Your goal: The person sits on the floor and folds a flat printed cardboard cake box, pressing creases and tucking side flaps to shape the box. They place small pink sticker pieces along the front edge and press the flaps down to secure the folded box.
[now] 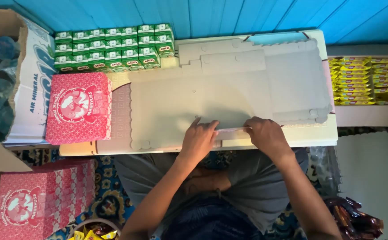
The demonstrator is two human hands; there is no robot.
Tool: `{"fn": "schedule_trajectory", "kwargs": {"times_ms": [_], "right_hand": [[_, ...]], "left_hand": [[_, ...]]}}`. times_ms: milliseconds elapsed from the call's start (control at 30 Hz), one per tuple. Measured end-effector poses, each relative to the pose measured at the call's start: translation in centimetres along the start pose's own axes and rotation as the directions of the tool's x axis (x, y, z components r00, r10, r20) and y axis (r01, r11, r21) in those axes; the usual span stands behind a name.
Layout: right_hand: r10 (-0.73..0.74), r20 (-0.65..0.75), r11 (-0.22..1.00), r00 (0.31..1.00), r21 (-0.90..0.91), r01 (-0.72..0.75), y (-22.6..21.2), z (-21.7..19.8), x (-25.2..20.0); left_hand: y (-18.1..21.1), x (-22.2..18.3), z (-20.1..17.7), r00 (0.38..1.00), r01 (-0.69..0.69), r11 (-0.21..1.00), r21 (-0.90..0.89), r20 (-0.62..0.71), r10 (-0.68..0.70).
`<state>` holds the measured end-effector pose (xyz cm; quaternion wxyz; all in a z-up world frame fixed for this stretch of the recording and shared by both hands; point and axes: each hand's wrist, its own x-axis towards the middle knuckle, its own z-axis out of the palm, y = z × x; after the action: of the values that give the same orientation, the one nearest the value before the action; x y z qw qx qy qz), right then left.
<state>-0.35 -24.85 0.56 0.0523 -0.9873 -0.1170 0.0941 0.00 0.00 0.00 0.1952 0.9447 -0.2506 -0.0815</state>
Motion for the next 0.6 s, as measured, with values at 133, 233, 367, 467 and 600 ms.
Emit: {"fn": "schedule_trajectory", "kwargs": {"times_ms": [133,233,367,467,600], "right_hand": [[-0.022,-0.042,1.0,0.999,-0.007,0.022,-1.0,-1.2,-0.7],[-0.088,-0.099,0.996,0.991,0.023,0.091,-1.8,-1.6,-1.1],[-0.126,-0.086,0.992,0.988,0.004,0.127,-2.1,-0.9,-0.7],[-0.125,-0.064,0.992,0.99,0.023,0.127,-1.5,-0.1,0.2],[-0.102,-0.028,0.994,0.994,-0.03,0.101,-1.9,0.7,0.4]], "left_hand": [[0.0,-1.0,-2.4,0.998,-0.024,0.99,-0.139,0.049,0.031],[-0.3,-2.0,-3.0,0.992,-0.106,0.979,-0.172,-0.089,0.092],[-1.5,-2.6,-1.0,0.983,-0.05,0.99,-0.13,-0.181,0.026],[-2.4,-2.6,1.1,0.98,-0.019,0.994,-0.11,-0.201,-0.004],[-3.3,-2.5,3.5,0.973,0.004,1.0,-0.019,-0.23,-0.008]]}}
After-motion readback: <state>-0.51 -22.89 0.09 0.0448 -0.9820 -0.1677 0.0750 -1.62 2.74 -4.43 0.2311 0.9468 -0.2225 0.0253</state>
